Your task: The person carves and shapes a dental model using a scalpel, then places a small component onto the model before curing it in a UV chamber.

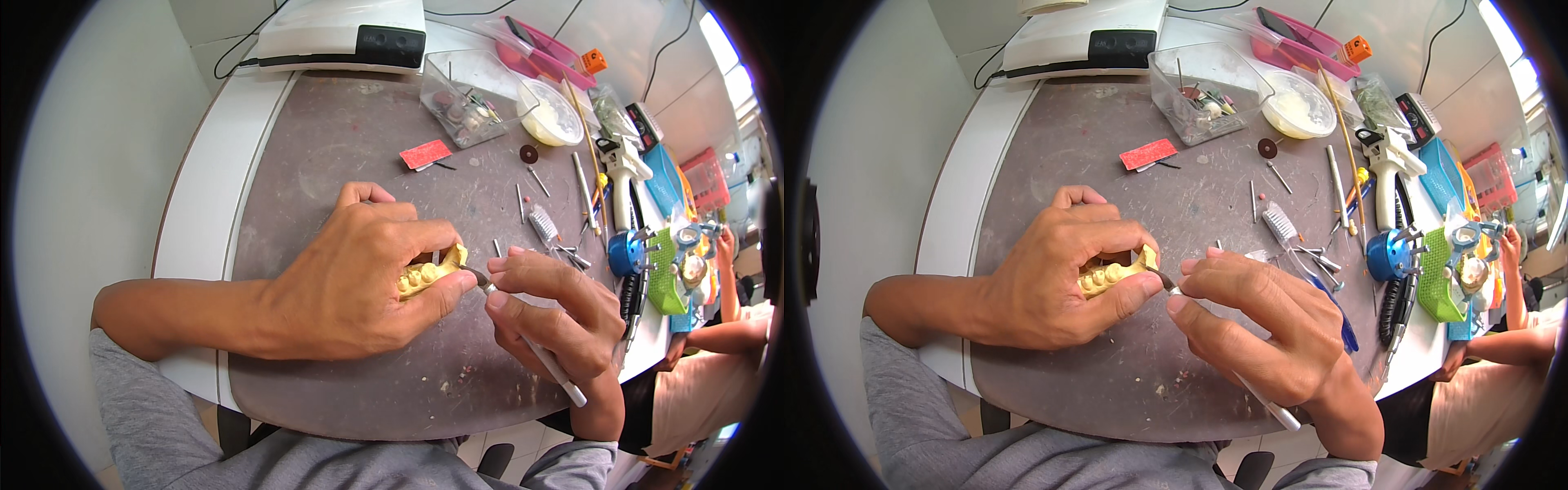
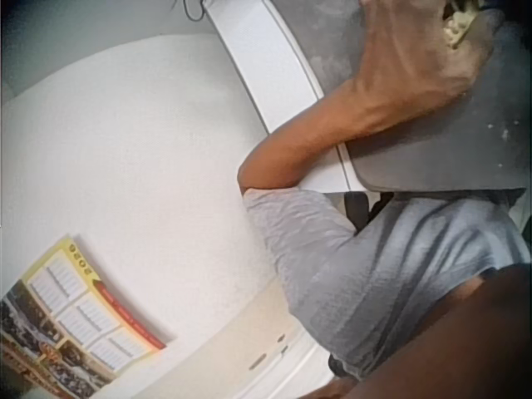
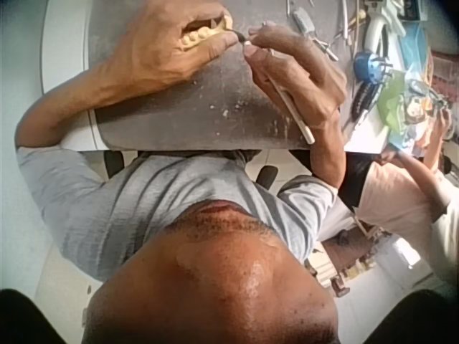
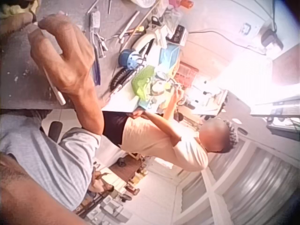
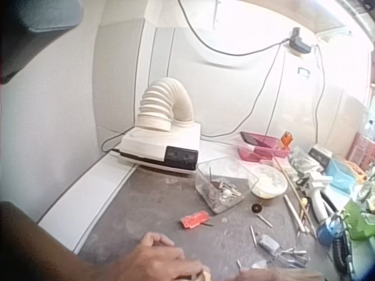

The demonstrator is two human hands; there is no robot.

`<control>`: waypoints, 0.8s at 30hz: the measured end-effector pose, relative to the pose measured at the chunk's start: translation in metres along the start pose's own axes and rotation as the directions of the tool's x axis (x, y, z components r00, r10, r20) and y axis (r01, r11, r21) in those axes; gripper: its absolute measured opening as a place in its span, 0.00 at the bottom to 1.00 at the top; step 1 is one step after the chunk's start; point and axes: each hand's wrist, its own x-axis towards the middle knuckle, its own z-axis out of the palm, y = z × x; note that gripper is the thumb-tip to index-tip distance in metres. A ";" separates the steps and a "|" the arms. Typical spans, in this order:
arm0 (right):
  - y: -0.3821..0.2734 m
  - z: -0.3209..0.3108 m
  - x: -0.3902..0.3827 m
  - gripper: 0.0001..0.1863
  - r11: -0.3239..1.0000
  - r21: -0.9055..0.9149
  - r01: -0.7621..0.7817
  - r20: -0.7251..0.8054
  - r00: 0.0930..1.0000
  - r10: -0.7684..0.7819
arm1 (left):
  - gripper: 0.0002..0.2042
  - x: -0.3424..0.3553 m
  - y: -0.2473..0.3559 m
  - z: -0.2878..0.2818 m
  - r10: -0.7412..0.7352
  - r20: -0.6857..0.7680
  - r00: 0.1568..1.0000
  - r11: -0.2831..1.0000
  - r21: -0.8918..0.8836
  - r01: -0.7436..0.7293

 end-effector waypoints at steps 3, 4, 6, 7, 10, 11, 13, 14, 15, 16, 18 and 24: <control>0.000 0.001 -0.001 0.13 1.000 -0.001 0.012 -0.001 1.000 -0.012 | 0.09 0.000 0.001 -0.001 -0.005 -0.002 1.000 1.000 0.000 0.005; 0.001 0.001 -0.001 0.13 1.000 -0.003 0.018 -0.002 1.000 -0.018 | 0.09 0.000 0.001 -0.001 -0.008 0.000 1.000 1.000 -0.003 0.008; 0.000 0.000 -0.001 0.14 1.000 -0.004 0.014 0.011 1.000 -0.014 | 0.09 0.000 0.000 0.000 -0.001 -0.006 1.000 1.000 0.005 0.001; -0.001 0.000 -0.001 0.14 1.000 -0.003 0.012 0.018 1.000 -0.012 | 0.10 0.000 0.000 0.000 0.001 -0.010 1.000 1.000 0.010 -0.001; -0.005 -0.003 0.001 0.14 1.000 0.000 -0.001 0.032 0.999 0.001 | 0.10 0.000 0.001 0.000 0.006 -0.021 1.000 1.000 -0.009 -0.006; -0.005 -0.003 0.001 0.14 1.000 -0.026 0.011 0.001 1.000 -0.011 | 0.11 0.000 0.002 -0.001 -0.006 0.007 1.000 1.000 -0.009 0.006; -0.004 -0.001 0.001 0.14 0.997 -0.076 0.033 -0.061 0.997 -0.038 | 0.11 0.001 0.002 -0.003 -0.033 0.062 0.998 0.999 -0.005 0.033; -0.004 -0.001 0.000 0.14 0.996 -0.092 0.014 -0.108 0.994 -0.024 | 0.11 0.002 0.000 -0.003 -0.022 0.045 0.999 0.999 -0.036 0.024; -0.004 0.000 -0.002 0.14 0.994 -0.108 -0.005 -0.154 0.988 -0.011 | 0.11 0.002 -0.003 -0.001 -0.011 0.027 1.000 0.998 -0.068 0.013; -0.003 -0.001 -0.003 0.14 0.992 -0.124 -0.021 -0.201 0.980 -0.004 | 0.12 0.003 -0.003 -0.001 0.001 0.005 1.000 0.995 -0.095 -0.001; 0.005 0.000 -0.005 0.13 0.992 -0.109 -0.056 -0.222 0.975 0.031 | 0.19 0.003 0.000 -0.004 -0.116 0.078 0.990 0.836 -0.531 0.140; 0.012 0.005 -0.003 0.18 0.991 -0.094 -0.099 -0.116 0.989 0.088 | 0.36 -0.001 -0.001 -0.001 -0.064 0.166 0.984 0.594 -0.786 0.172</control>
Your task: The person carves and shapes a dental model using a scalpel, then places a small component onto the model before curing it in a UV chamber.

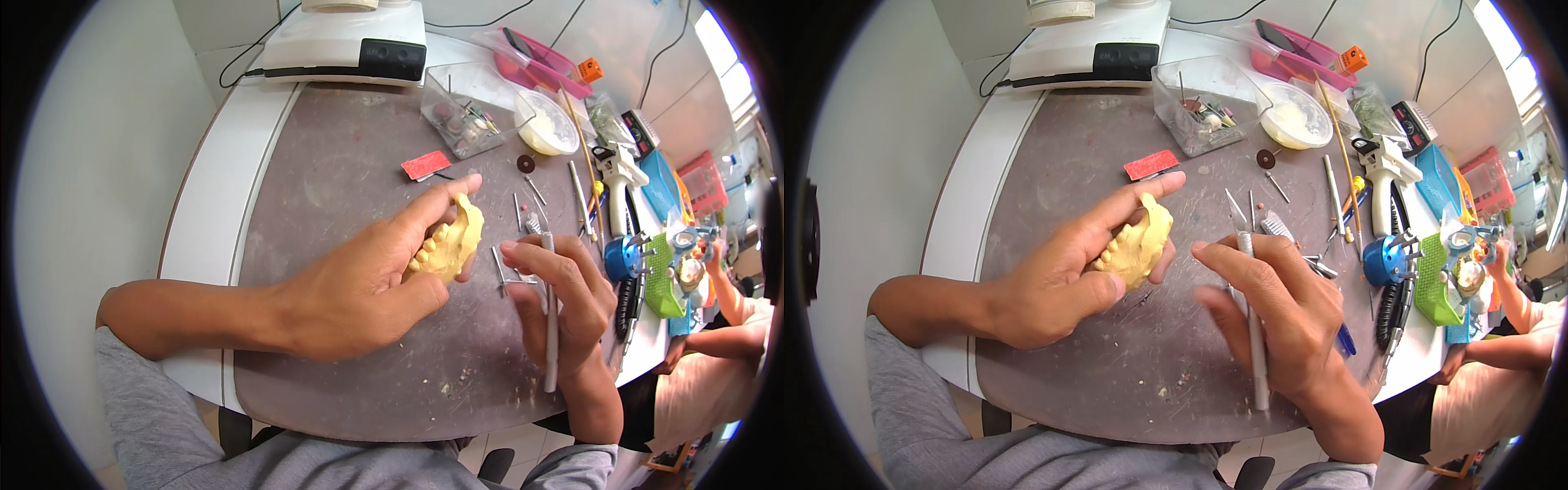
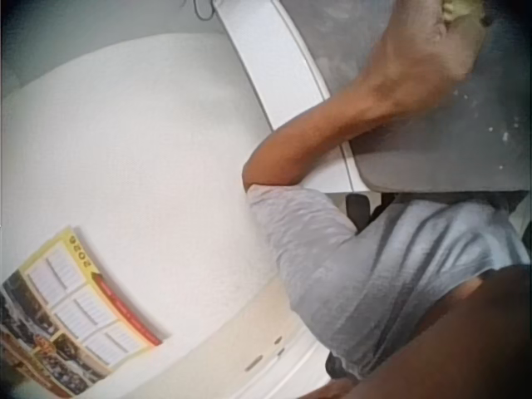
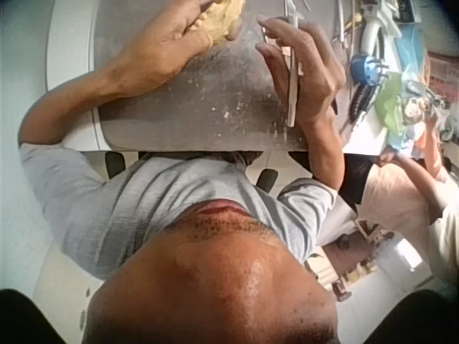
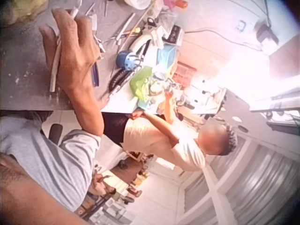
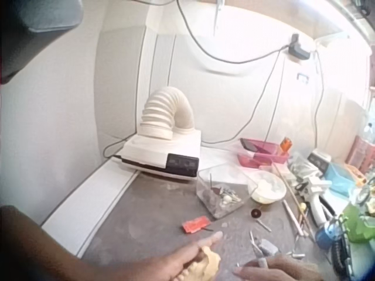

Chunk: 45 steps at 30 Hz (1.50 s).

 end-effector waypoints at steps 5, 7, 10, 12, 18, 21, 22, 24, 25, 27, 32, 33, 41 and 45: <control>-0.009 0.005 0.000 0.34 0.995 0.016 -0.103 0.042 0.994 0.102 | 0.37 0.005 -0.007 0.008 0.026 -0.057 0.998 0.991 -0.131 -0.033; -0.009 0.006 0.001 0.38 0.991 0.005 -0.132 0.062 0.989 0.131 | 0.37 0.008 -0.006 0.006 -0.022 -0.063 0.998 0.985 -0.170 0.011; -0.009 0.006 0.001 0.37 0.990 -0.012 -0.138 0.071 0.988 0.139 | 0.36 0.010 -0.008 0.002 -0.039 -0.039 0.998 0.987 -0.156 0.033; -0.007 0.005 -0.001 0.36 0.988 0.042 -0.148 0.095 0.985 0.144 | 0.36 0.011 -0.008 0.000 -0.108 -0.033 0.994 0.967 -0.236 0.097; -0.007 0.007 -0.003 0.32 0.972 0.152 -0.181 0.062 0.983 0.173 | 0.37 0.012 -0.008 -0.001 -0.066 -0.023 0.998 0.948 -0.315 0.055; -0.006 0.006 -0.003 0.32 0.977 0.147 -0.157 0.034 0.988 0.153 | 0.36 0.012 -0.006 0.000 -0.066 -0.028 0.997 0.956 -0.289 0.055; -0.005 0.005 -0.003 0.32 0.981 0.136 -0.142 0.029 0.990 0.139 | 0.36 0.012 -0.005 0.001 -0.070 -0.032 0.997 0.959 -0.277 0.059; -0.005 0.005 -0.003 0.31 0.978 0.152 -0.146 0.023 0.989 0.144 | 0.34 0.011 -0.002 0.002 -0.069 -0.050 0.996 0.962 -0.269 0.053; -0.005 0.004 -0.003 0.31 0.976 0.159 -0.149 0.020 0.989 0.147 | 0.34 0.012 -0.002 0.002 -0.068 -0.057 0.996 0.963 -0.266 0.050; -0.006 0.005 -0.003 0.30 0.974 0.167 -0.156 0.000 0.987 0.158 | 0.32 0.013 -0.001 0.001 -0.048 -0.068 0.997 0.984 -0.174 0.035; -0.007 0.001 -0.003 0.29 0.963 0.219 -0.156 -0.013 0.987 0.163 | 0.28 0.012 -0.008 -0.002 0.009 -0.068 0.998 1.000 -0.015 -0.010; -0.005 0.002 -0.003 0.29 0.961 0.237 -0.140 -0.026 0.988 0.151 | 0.27 0.011 -0.007 -0.004 0.013 -0.057 0.998 1.000 0.016 -0.012; -0.005 0.005 -0.007 0.24 0.880 0.425 -0.214 -0.064 0.962 0.264 | 0.24 0.009 -0.006 -0.002 -0.020 0.046 0.999 0.999 -0.045 0.022; -0.010 0.003 -0.006 0.23 0.791 0.551 -0.266 -0.027 0.941 0.336 | 0.22 0.008 -0.007 -0.003 -0.039 0.068 0.997 0.984 -0.171 0.051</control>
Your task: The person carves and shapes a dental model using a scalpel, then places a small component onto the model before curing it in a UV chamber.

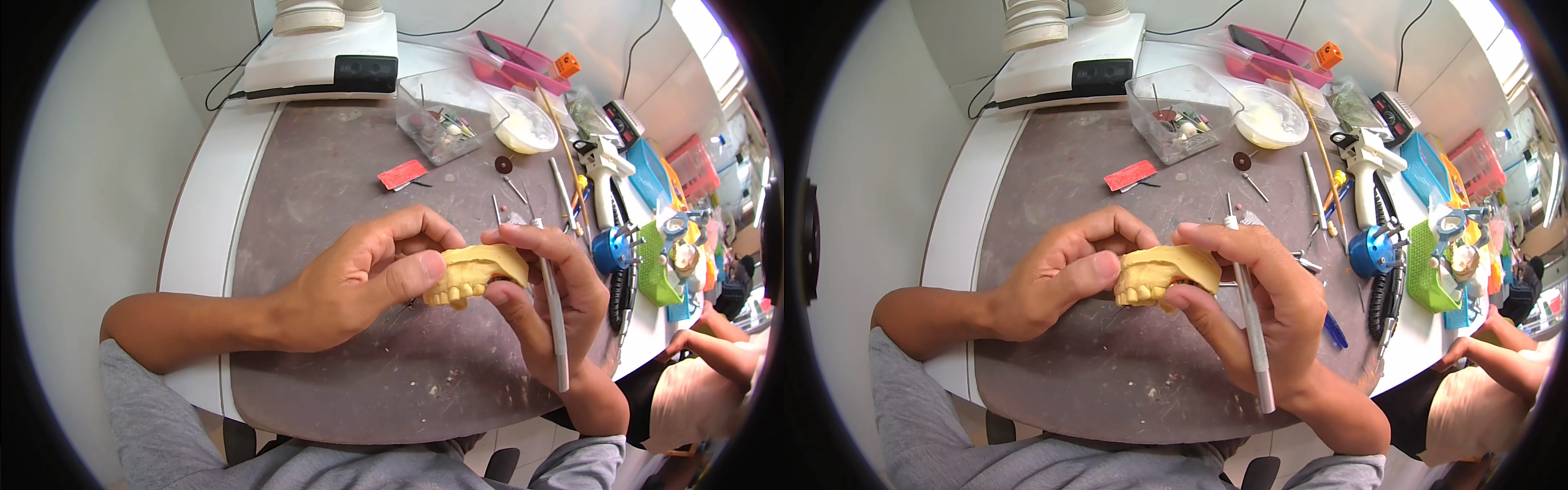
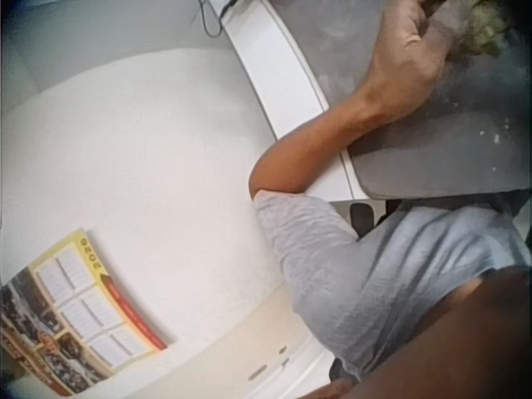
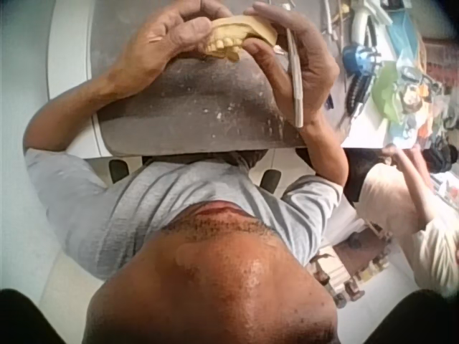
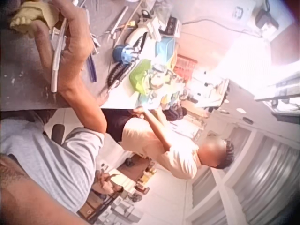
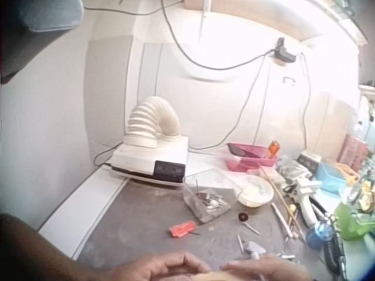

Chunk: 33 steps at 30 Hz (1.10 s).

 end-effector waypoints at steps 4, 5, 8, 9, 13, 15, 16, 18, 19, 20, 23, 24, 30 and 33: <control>-0.007 0.000 0.001 0.22 0.981 0.113 -0.160 -0.004 0.987 0.161 | 0.21 0.001 0.004 0.003 -0.029 0.015 0.999 0.999 -0.032 0.030; -0.007 0.000 0.001 0.22 0.976 0.128 -0.174 -0.009 0.984 0.176 | 0.22 0.001 0.005 0.003 -0.037 0.014 0.999 0.999 -0.025 0.037; -0.005 0.000 0.001 0.21 0.984 0.092 -0.155 -0.062 0.985 0.161 | 0.24 0.002 0.006 0.003 -0.044 0.011 0.999 0.999 -0.016 0.044; -0.002 0.001 0.002 0.20 0.994 0.023 -0.110 -0.102 0.989 0.112 | 0.26 0.003 0.003 0.002 -0.035 0.010 0.999 0.999 -0.021 0.035; 0.006 -0.004 -0.001 0.30 0.991 -0.122 0.059 -0.161 0.984 -0.079 | 0.33 0.006 -0.002 0.007 0.078 -0.041 0.996 0.997 -0.024 -0.079; 0.007 -0.005 -0.001 0.33 0.964 -0.205 0.167 -0.119 0.974 -0.194 | 0.33 0.005 0.001 0.007 0.058 -0.067 0.996 0.997 0.051 -0.055; 0.006 -0.008 -0.001 0.31 0.944 -0.235 0.231 -0.057 0.966 -0.250 | 0.33 0.004 0.003 0.007 0.052 -0.080 0.995 0.995 0.088 -0.045; -0.003 -0.010 0.003 0.17 0.906 -0.263 0.332 0.083 0.943 -0.322 | 0.31 0.003 0.001 0.004 0.053 -0.086 0.995 0.992 0.117 -0.042; -0.003 -0.009 0.003 0.15 0.899 -0.274 0.342 0.086 0.940 -0.331 | 0.30 0.003 0.001 0.003 0.053 -0.084 0.995 0.990 0.134 -0.042; -0.002 -0.005 0.002 0.13 0.892 -0.284 0.351 0.088 0.936 -0.341 | 0.28 0.003 -0.001 0.003 0.066 -0.092 0.994 0.993 0.101 -0.056; -0.005 0.004 0.000 0.16 0.913 -0.269 0.307 0.063 0.952 -0.301 | 0.26 0.003 -0.005 0.004 0.102 -0.119 0.988 0.995 0.033 -0.099; -0.003 0.003 0.003 0.16 0.899 -0.279 0.337 0.094 0.942 -0.324 | 0.26 0.002 -0.005 0.004 0.118 -0.122 0.986 0.993 0.034 -0.115; -0.008 -0.003 0.004 0.16 0.867 -0.337 0.368 0.154 0.930 -0.335 | 0.20 0.003 -0.004 0.005 0.251 -0.122 0.960 0.961 0.154 -0.231; -0.010 -0.004 0.004 0.14 0.868 -0.344 0.359 0.170 0.932 -0.319 | 0.17 0.004 -0.006 0.004 0.325 -0.131 0.937 0.936 0.189 -0.298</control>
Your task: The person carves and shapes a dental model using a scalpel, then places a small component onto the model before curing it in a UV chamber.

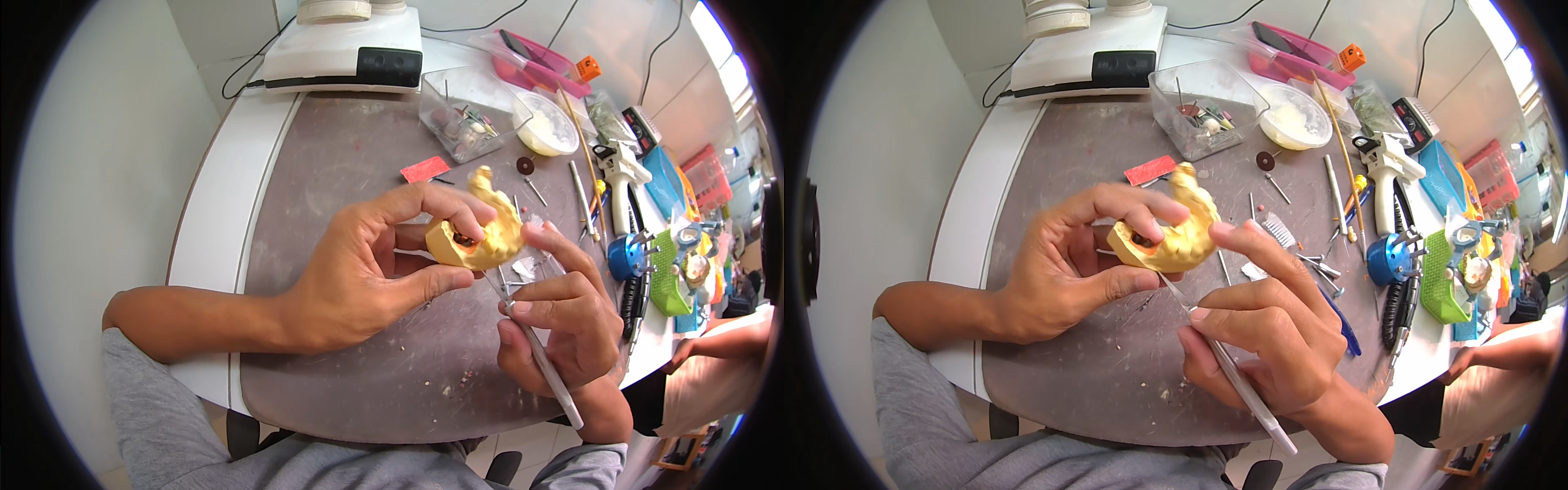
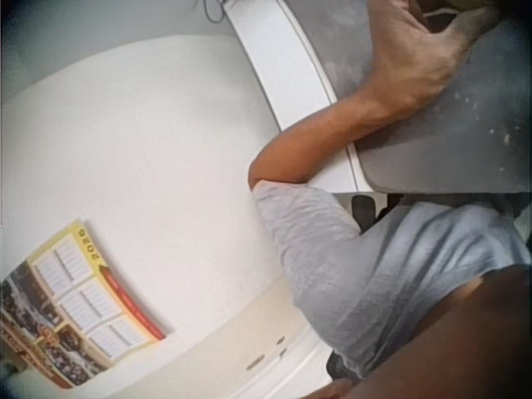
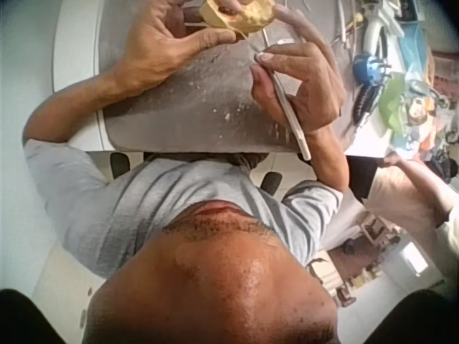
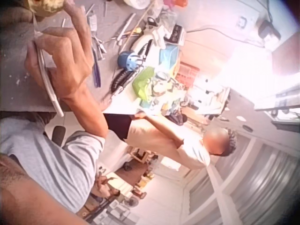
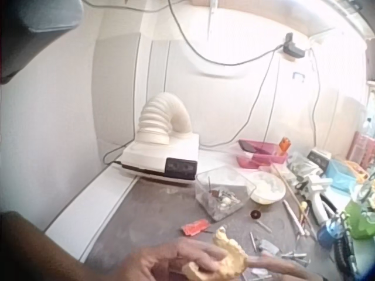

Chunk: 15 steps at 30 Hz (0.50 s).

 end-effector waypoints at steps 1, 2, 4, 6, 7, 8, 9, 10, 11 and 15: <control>-0.001 -0.001 0.000 0.14 1.000 0.001 -0.008 0.007 1.000 0.008 | 0.16 0.000 0.000 0.001 0.027 -0.014 1.000 1.000 -0.006 -0.027; -0.002 -0.001 0.000 0.13 1.000 0.008 -0.012 0.018 1.000 0.012 | 0.16 -0.001 -0.002 0.000 0.033 -0.022 0.999 0.999 0.016 -0.033; -0.001 -0.002 0.001 0.13 1.000 0.018 -0.016 0.039 0.999 0.016 | 0.16 -0.003 -0.005 -0.001 0.049 -0.036 0.998 0.997 0.063 -0.046; 0.001 -0.002 0.001 0.13 0.999 0.027 -0.022 0.056 0.998 0.021 | 0.16 -0.002 -0.003 0.000 0.034 -0.032 0.999 0.997 0.064 -0.032; 0.001 -0.001 0.000 0.13 0.999 0.034 -0.029 0.062 0.998 0.027 | 0.16 -0.003 -0.001 0.001 0.021 -0.029 0.999 0.998 0.066 -0.019; 0.001 -0.001 0.000 0.13 0.999 0.029 -0.029 0.068 0.997 0.027 | 0.16 -0.004 0.000 0.001 -0.002 -0.037 0.999 0.999 0.032 0.003; 0.000 -0.001 0.001 0.13 0.999 0.024 -0.029 0.073 0.997 0.027 | 0.16 -0.004 0.001 0.002 -0.026 -0.044 0.999 1.000 -0.001 0.026; 0.000 -0.002 0.002 0.13 1.000 0.012 -0.023 0.081 0.996 0.022 | 0.16 -0.004 0.002 0.002 -0.042 -0.051 0.998 0.998 -0.038 0.040; 0.000 -0.003 0.002 0.13 1.000 0.008 -0.029 0.082 0.996 0.028 | 0.16 -0.003 0.003 0.003 -0.046 -0.052 0.998 0.999 -0.030 0.045; 0.003 0.000 0.001 0.13 0.999 0.003 -0.041 0.090 0.995 0.040 | 0.17 -0.005 0.000 0.004 -0.072 -0.076 0.994 0.997 -0.026 0.070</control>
